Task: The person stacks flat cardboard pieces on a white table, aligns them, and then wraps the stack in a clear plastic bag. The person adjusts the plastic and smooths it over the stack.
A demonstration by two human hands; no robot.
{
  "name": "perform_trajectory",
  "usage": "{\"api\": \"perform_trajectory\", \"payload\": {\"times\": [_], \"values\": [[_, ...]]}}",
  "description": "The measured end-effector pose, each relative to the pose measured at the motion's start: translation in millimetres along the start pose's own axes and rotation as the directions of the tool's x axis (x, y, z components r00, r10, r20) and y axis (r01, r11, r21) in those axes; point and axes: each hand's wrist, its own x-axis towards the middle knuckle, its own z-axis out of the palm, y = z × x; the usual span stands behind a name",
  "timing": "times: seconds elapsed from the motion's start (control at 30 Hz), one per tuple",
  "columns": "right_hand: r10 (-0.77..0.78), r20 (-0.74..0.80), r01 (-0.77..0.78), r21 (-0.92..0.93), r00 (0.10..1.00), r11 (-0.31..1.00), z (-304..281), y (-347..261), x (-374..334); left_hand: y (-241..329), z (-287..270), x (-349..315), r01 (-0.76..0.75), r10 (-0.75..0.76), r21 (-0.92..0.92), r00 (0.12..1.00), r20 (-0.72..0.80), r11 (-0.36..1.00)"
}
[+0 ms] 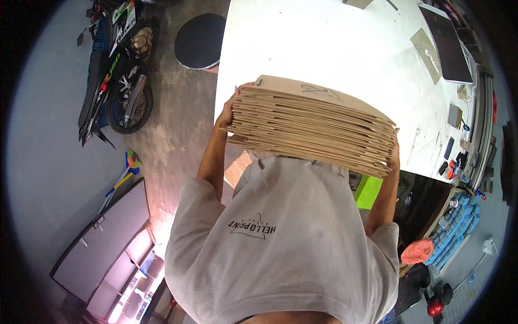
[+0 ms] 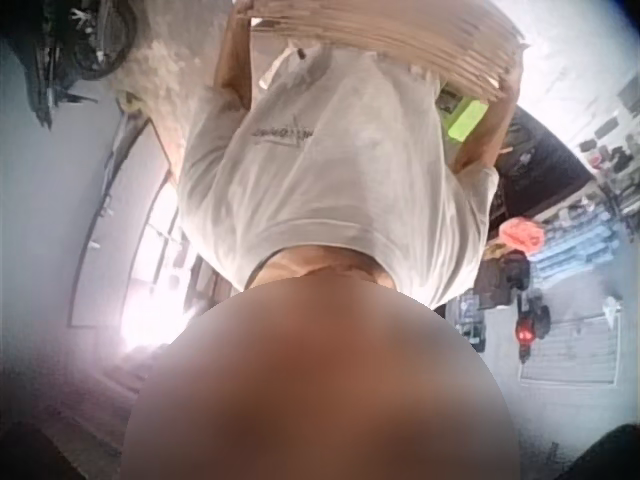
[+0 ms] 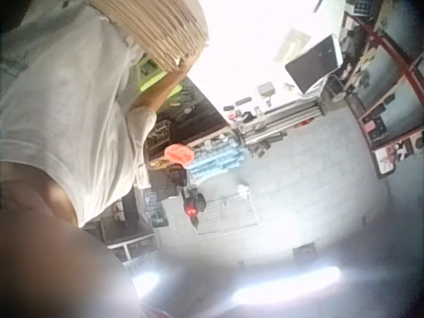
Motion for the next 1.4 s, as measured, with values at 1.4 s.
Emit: {"api": "perform_trajectory", "payload": {"times": [1.4], "values": [[-0.364,0.124,0.383,-0.191,0.923,0.904,-24,-25,-85,-30,-16,27,-0.04,0.043,-0.042,0.996,0.077,0.998]]}}
